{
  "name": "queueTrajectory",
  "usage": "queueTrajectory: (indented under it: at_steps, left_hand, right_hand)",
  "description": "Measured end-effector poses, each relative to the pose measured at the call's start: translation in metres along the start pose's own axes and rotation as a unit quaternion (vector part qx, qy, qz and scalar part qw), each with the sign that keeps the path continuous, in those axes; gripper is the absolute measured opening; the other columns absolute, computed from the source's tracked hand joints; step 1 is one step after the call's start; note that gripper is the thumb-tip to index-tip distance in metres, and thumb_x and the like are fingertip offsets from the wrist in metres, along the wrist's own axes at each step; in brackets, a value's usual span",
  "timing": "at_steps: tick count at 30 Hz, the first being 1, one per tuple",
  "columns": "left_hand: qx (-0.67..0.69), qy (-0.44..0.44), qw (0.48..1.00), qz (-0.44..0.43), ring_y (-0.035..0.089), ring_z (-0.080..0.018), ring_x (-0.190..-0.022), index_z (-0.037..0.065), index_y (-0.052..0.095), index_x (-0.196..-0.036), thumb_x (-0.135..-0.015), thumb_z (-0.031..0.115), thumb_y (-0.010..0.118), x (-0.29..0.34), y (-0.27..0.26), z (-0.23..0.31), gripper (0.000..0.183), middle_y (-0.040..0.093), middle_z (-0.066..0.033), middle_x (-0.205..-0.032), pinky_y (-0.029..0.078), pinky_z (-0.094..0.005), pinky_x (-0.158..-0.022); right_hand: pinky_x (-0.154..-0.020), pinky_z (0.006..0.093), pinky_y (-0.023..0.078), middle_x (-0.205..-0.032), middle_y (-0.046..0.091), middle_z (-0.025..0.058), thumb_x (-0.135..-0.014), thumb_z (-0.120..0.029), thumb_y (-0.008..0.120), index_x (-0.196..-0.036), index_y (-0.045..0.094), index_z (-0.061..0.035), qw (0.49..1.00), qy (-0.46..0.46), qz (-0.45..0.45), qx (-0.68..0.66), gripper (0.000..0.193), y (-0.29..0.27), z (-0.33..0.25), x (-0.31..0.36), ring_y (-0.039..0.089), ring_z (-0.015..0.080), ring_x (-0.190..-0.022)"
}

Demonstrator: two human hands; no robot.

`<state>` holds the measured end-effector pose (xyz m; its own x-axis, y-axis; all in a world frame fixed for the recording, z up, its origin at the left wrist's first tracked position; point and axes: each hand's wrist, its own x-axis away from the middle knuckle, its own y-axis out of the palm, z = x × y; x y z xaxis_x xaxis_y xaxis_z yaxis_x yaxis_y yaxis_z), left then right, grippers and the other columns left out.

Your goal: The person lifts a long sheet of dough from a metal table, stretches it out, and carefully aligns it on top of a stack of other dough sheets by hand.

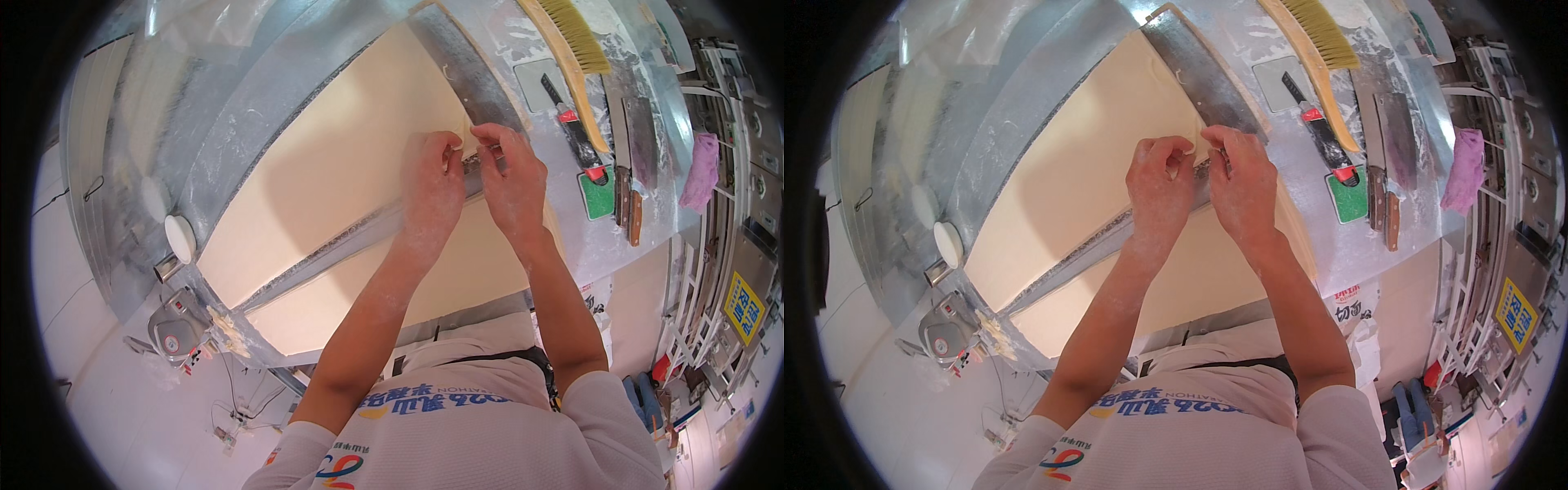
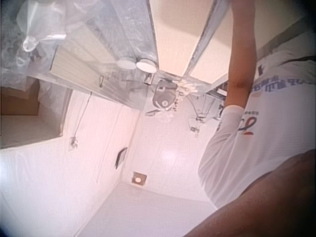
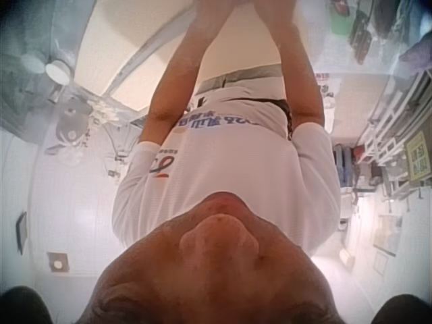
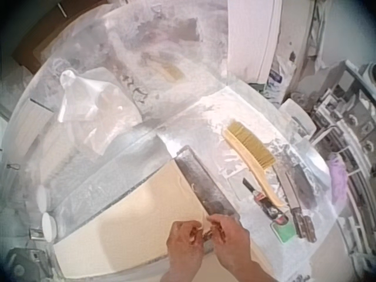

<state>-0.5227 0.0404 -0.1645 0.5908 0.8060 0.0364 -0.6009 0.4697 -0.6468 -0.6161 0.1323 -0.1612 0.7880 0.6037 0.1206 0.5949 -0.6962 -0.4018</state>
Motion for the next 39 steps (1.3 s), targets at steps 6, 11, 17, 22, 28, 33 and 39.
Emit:
queueTrajectory:
  at_steps: [6, 11, 17, 22, 28, 33, 39]
  left_hand:
    - [0.025, 0.015, 0.999, 0.021, 0.073, -0.0215, -0.088, 0.007, 0.077, -0.101, -0.091, -0.001, 0.075, 0.001, -0.004, 0.0, 0.013, 0.073, -0.0098, -0.107, 0.06, -0.0364, -0.076]
    - [0.094, -0.037, 0.995, 0.017, 0.074, -0.0204, -0.092, 0.004, 0.074, -0.104, -0.092, -0.005, 0.074, -0.001, -0.008, 0.002, 0.015, 0.074, -0.0093, -0.108, 0.059, -0.033, -0.081]
    - [0.167, -0.026, 0.985, -0.016, 0.072, -0.0179, -0.101, 0.002, 0.069, -0.112, -0.091, -0.009, 0.076, -0.002, -0.011, -0.005, 0.025, 0.068, -0.0067, -0.114, 0.059, -0.0309, -0.091]
    - [0.194, -0.036, 0.98, -0.023, 0.071, -0.0168, -0.103, 0.002, 0.065, -0.121, -0.09, -0.011, 0.078, 0.0, -0.011, -0.006, 0.036, 0.065, -0.0053, -0.118, 0.06, -0.0303, -0.095]
    - [0.224, -0.1, 0.969, -0.029, 0.072, -0.0189, -0.104, 0.0, 0.063, -0.124, -0.089, -0.008, 0.083, -0.001, -0.015, -0.008, 0.041, 0.068, -0.0104, -0.118, 0.061, -0.032, -0.092]
    - [0.296, -0.155, 0.942, -0.044, 0.074, -0.0206, -0.103, 0.001, 0.065, -0.125, -0.089, -0.002, 0.087, -0.011, -0.02, -0.003, 0.043, 0.072, -0.0118, -0.115, 0.062, -0.0334, -0.09]
    - [0.355, -0.165, 0.92, -0.038, 0.074, -0.02, -0.107, -0.001, 0.065, -0.125, -0.086, -0.005, 0.088, -0.013, -0.026, -0.009, 0.045, 0.073, -0.011, -0.119, 0.062, -0.0326, -0.09]
  right_hand:
    - [-0.078, 0.0383, 0.061, -0.112, 0.076, 0.0087, -0.094, 0.005, 0.071, -0.122, 0.071, -0.0099, 1.0, -0.019, -0.019, -0.005, 0.032, -0.002, -0.004, 0.001, 0.072, 0.0272, -0.104]
    - [-0.079, 0.0348, 0.061, -0.112, 0.077, 0.0084, -0.094, 0.006, 0.073, -0.124, 0.069, -0.0088, 1.0, 0.001, -0.012, -0.01, 0.034, 0.002, -0.002, -0.003, 0.074, 0.0257, -0.098]
    - [-0.082, 0.0313, 0.06, -0.109, 0.079, 0.0085, -0.095, 0.005, 0.076, -0.124, 0.069, -0.005, 0.985, 0.093, 0.009, -0.147, 0.031, 0.008, 0.003, -0.005, 0.076, 0.0168, -0.093]
    - [-0.084, 0.03, 0.061, -0.107, 0.079, 0.0079, -0.095, 0.004, 0.077, -0.12, 0.07, -0.0025, 0.973, 0.119, 0.002, -0.197, 0.027, 0.012, 0.0, -0.007, 0.075, 0.0145, -0.094]
    - [-0.085, 0.0294, 0.061, -0.106, 0.079, 0.0077, -0.094, 0.004, 0.079, -0.117, 0.071, -0.0019, 0.97, 0.128, -0.018, -0.205, 0.025, 0.01, -0.002, -0.01, 0.074, 0.0137, -0.094]
    - [-0.09, 0.0281, 0.059, -0.109, 0.077, 0.0076, -0.096, 0.007, 0.077, -0.121, 0.07, 0.0, 0.954, 0.146, -0.043, -0.26, 0.027, 0.011, -0.004, -0.014, 0.073, 0.0136, -0.1]
    - [-0.09, 0.0278, 0.059, -0.109, 0.075, 0.0059, -0.098, 0.006, 0.076, -0.12, 0.069, -0.0008, 0.944, 0.138, -0.058, -0.295, 0.024, 0.016, 0.001, -0.015, 0.072, 0.0124, -0.099]
